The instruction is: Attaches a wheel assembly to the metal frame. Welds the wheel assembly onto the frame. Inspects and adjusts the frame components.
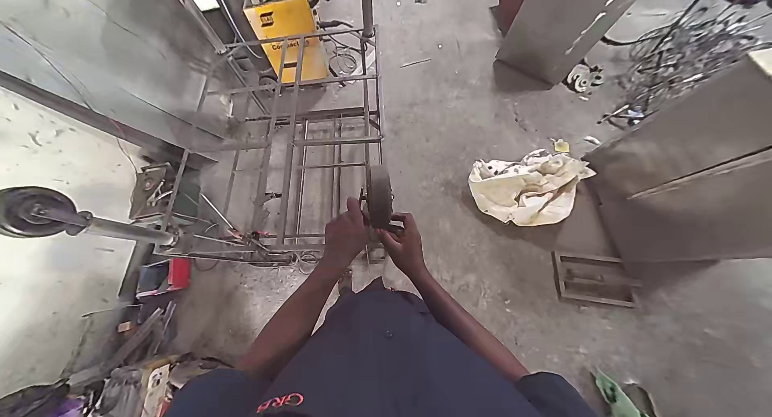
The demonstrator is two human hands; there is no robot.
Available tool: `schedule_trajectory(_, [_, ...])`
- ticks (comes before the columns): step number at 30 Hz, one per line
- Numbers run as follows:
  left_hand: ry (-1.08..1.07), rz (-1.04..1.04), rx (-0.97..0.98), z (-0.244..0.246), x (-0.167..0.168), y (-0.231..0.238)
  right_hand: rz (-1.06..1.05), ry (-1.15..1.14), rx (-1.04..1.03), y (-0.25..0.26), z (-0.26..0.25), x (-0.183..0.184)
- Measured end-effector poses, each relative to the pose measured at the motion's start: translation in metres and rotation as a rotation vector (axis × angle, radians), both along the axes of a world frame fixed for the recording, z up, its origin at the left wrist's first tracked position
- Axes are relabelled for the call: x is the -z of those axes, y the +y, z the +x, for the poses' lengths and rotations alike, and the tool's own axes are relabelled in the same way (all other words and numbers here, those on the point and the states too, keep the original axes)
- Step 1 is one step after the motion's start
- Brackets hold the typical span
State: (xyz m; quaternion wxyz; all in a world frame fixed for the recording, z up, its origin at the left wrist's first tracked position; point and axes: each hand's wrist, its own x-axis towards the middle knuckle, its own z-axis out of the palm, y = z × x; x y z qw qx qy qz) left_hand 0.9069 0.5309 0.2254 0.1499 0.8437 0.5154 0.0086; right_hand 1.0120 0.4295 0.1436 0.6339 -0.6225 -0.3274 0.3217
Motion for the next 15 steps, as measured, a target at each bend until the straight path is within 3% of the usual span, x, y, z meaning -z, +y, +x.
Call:
schedule_trajectory(8, [-0.526, 0.323, 0.012, -0.014, -0.038, 0.007, 0.009, 0.016, 0.002, 0.001, 0.002, 0.001])
schedule_trajectory(10, [-0.391, 0.263, 0.073, -0.013, -0.023, 0.009, 0.018, 0.020, 0.007, 0.001, 0.002, 0.001])
schedule_trajectory(12, [-0.010, -0.023, 0.071, -0.005, -0.014, 0.012, 0.009, 0.011, 0.007, -0.001, 0.000, 0.000])
schedule_trajectory(13, [0.047, -0.107, 0.054, -0.002, -0.009, 0.013, 0.005, 0.008, 0.005, -0.002, 0.001, -0.002])
schedule_trajectory(15, [-0.141, -0.156, 0.023, -0.006, -0.008, 0.021, 0.015, -0.001, 0.015, 0.003, 0.005, -0.004])
